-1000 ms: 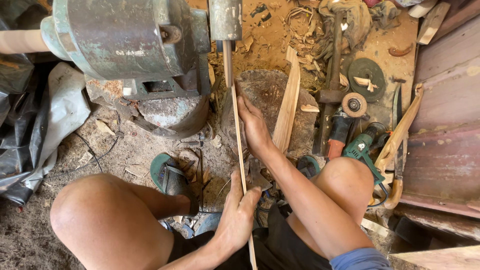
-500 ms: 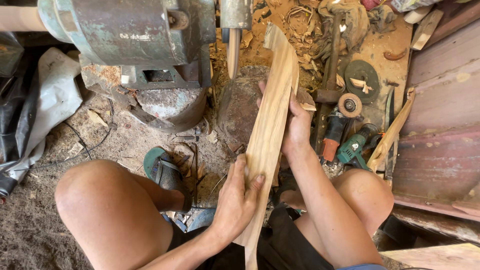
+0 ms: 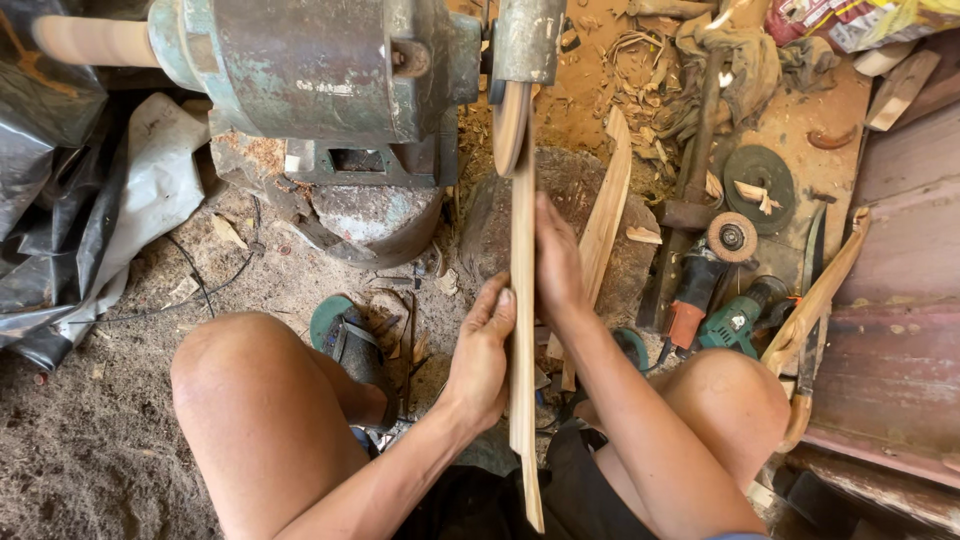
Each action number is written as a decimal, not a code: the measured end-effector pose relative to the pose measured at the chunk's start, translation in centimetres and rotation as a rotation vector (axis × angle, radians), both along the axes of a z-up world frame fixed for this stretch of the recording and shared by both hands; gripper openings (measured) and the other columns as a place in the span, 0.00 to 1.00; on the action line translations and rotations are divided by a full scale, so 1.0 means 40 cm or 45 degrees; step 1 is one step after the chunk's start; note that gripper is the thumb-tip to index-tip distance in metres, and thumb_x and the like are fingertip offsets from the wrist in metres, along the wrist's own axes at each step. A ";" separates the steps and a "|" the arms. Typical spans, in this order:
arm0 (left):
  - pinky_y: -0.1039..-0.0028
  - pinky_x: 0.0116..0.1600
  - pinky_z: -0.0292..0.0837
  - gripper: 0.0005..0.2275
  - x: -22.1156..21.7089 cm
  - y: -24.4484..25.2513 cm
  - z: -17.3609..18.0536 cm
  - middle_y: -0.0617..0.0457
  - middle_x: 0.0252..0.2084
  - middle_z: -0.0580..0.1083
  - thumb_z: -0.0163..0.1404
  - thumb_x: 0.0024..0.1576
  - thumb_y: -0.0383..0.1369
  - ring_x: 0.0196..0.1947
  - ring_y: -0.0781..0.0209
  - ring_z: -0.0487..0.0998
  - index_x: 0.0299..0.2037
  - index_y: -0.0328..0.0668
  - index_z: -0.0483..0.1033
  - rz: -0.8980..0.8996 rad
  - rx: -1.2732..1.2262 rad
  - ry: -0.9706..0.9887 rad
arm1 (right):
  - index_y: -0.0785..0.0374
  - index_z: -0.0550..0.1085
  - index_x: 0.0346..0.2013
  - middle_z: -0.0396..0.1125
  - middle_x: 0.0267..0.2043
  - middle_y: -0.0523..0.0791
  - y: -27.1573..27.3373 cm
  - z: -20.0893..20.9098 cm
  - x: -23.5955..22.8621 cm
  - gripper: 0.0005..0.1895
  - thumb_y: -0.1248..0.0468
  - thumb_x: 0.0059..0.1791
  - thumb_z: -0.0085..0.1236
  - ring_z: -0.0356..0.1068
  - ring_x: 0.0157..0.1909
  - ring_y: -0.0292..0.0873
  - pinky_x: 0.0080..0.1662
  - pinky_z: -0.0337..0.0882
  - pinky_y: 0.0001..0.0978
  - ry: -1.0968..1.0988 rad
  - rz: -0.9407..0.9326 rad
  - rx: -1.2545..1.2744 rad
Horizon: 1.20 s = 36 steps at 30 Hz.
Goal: The person smooths a curved wooden piece using a handheld angle grinder, then switches to a stationary belt sander to refine the edges. The person frequently inspects the wood by holding it up and comparing it to another piece.
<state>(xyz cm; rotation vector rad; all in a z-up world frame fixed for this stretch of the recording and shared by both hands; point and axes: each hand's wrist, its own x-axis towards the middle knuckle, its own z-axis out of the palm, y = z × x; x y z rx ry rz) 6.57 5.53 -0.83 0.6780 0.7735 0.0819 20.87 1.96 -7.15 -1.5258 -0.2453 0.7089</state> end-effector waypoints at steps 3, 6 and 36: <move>0.76 0.22 0.68 0.19 0.028 0.022 -0.005 0.55 0.27 0.66 0.38 0.65 0.37 0.20 0.66 0.66 0.67 0.49 0.64 0.067 -0.030 -0.010 | 0.59 0.61 0.72 0.61 0.30 0.40 0.047 -0.026 0.009 0.37 0.39 0.57 0.33 0.63 0.29 0.34 0.34 0.73 0.33 -0.107 -0.016 -0.004; 0.78 0.22 0.65 0.15 0.065 0.037 -0.024 0.57 0.26 0.65 0.38 0.68 0.36 0.19 0.67 0.64 0.63 0.43 0.67 0.160 -0.081 -0.113 | 0.61 0.63 0.69 0.60 0.28 0.40 0.080 -0.059 0.054 0.38 0.37 0.55 0.33 0.64 0.28 0.36 0.32 0.72 0.35 -0.091 -0.023 -0.103; 0.73 0.37 0.76 0.08 0.156 0.084 -0.147 0.44 0.38 0.75 0.40 0.69 0.30 0.34 0.60 0.78 0.52 0.37 0.69 0.424 -0.767 -0.474 | 0.68 0.70 0.48 0.65 0.44 0.48 0.328 -0.190 0.378 0.11 0.77 0.52 0.53 0.65 0.47 0.45 0.49 0.67 0.38 -1.364 0.007 -0.006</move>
